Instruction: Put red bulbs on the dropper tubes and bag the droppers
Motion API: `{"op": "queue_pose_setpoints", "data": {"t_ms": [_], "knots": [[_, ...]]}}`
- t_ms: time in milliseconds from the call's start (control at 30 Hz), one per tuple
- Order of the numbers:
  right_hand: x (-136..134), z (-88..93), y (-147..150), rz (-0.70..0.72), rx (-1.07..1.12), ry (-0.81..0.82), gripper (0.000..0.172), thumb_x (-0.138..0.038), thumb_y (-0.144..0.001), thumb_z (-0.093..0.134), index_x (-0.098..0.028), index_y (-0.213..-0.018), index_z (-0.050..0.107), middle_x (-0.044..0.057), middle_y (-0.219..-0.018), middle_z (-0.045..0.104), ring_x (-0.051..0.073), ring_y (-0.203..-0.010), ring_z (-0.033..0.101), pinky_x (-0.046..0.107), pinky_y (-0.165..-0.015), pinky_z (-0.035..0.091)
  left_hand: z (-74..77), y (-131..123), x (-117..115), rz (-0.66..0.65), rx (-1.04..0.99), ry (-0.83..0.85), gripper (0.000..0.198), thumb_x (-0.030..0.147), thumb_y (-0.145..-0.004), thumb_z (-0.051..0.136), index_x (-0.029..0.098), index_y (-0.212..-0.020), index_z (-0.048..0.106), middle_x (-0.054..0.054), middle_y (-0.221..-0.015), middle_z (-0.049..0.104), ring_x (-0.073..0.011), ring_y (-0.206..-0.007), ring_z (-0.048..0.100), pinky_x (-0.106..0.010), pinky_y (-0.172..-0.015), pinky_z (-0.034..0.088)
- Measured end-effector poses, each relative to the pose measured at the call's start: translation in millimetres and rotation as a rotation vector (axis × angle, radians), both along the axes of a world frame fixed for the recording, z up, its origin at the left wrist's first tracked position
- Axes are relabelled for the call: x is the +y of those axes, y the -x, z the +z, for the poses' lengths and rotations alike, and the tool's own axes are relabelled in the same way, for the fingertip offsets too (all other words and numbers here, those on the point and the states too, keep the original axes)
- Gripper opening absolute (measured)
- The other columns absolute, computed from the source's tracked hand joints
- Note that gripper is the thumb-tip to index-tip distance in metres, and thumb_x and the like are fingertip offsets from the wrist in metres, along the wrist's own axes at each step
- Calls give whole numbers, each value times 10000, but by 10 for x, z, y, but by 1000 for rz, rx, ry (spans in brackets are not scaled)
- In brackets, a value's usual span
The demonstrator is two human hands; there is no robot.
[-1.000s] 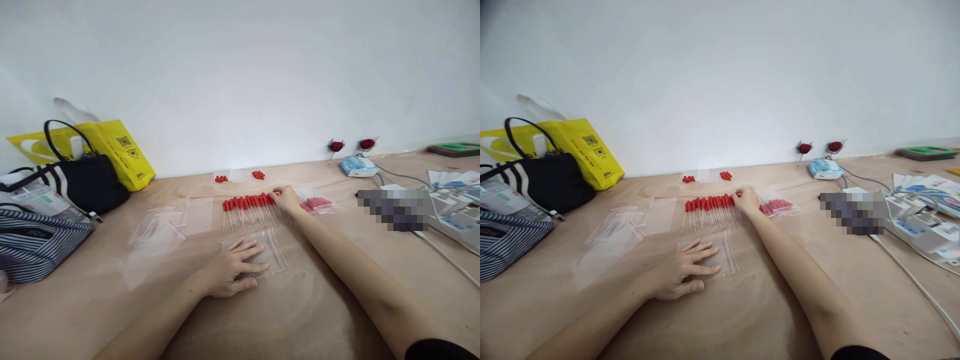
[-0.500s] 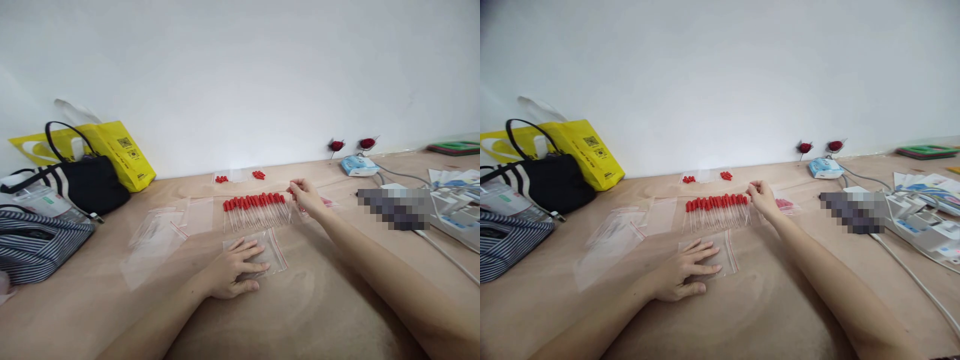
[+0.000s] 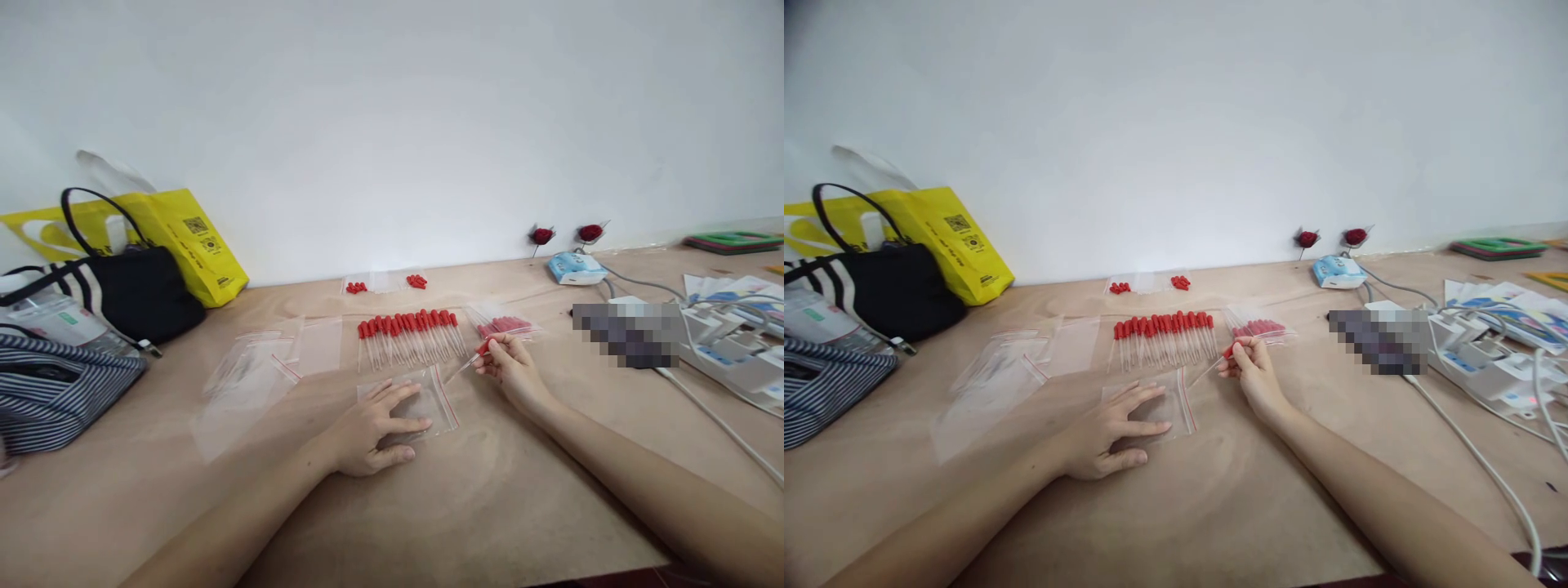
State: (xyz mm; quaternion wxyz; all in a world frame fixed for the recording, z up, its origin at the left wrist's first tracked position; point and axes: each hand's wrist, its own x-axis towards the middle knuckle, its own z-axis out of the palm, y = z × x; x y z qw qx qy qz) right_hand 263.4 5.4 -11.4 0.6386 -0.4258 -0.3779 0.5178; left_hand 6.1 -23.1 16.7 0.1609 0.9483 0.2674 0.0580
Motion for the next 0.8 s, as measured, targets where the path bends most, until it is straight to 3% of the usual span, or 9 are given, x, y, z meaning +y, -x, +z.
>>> {"op": "queue_pose_setpoints", "data": {"t_ms": [200, 333, 467, 633, 800], "knots": [[-89, -39, 33, 173, -98, 44, 398, -483, -634, 651, -211, -822, 430, -29, -714, 581, 110, -595, 575, 263, -576, 454, 1, -53, 3, -2, -2, -5, 411, 416, -818, 498, 329, -1219, 471, -46, -1437, 201, -268, -1306, 191, -483, -1034, 207], [-96, -70, -24, 277, -427, -33, 310, -448, -666, 632, -179, -766, 515, -10, -686, 569, 99, -585, 511, 243, -557, 404, -1, -183, 27, -9, -28, 0, 399, 394, -808, 523, 315, -1198, 500, -47, -1445, 173, -281, -1300, 202, -471, -1026, 236], [-62, -72, -111, 286, -708, -100, 254, -419, -702, 597, -171, -742, 564, -3, -661, 562, 101, -565, 465, 239, -530, 375, -23, -241, 46, -25, -97, -29, 401, 393, -810, 519, 304, -1200, 496, -50, -1430, 217, -270, -1293, 223, -453, -1024, 253], [-30, -58, -208, 294, -841, -70, 214, -385, -709, 588, -172, -712, 564, -19, -586, 527, 94, -514, 425, 228, -484, 345, -76, -56, 51, 194, -258, -48, 412, 347, -852, 431, 248, -1252, 426, -62, -1294, 449, -228, -1218, 363, -434, -1014, 290], [-19, -57, -238, 359, -908, -138, 197, -377, -705, 606, -182, -715, 584, 3, -676, 569, 119, -595, 481, 254, -555, 383, -67, 53, 22, 298, -167, 65, 540, 350, -792, 527, 247, -1291, 347, -57, -1272, 482, -233, -1181, 413, -435, -992, 320]]}}
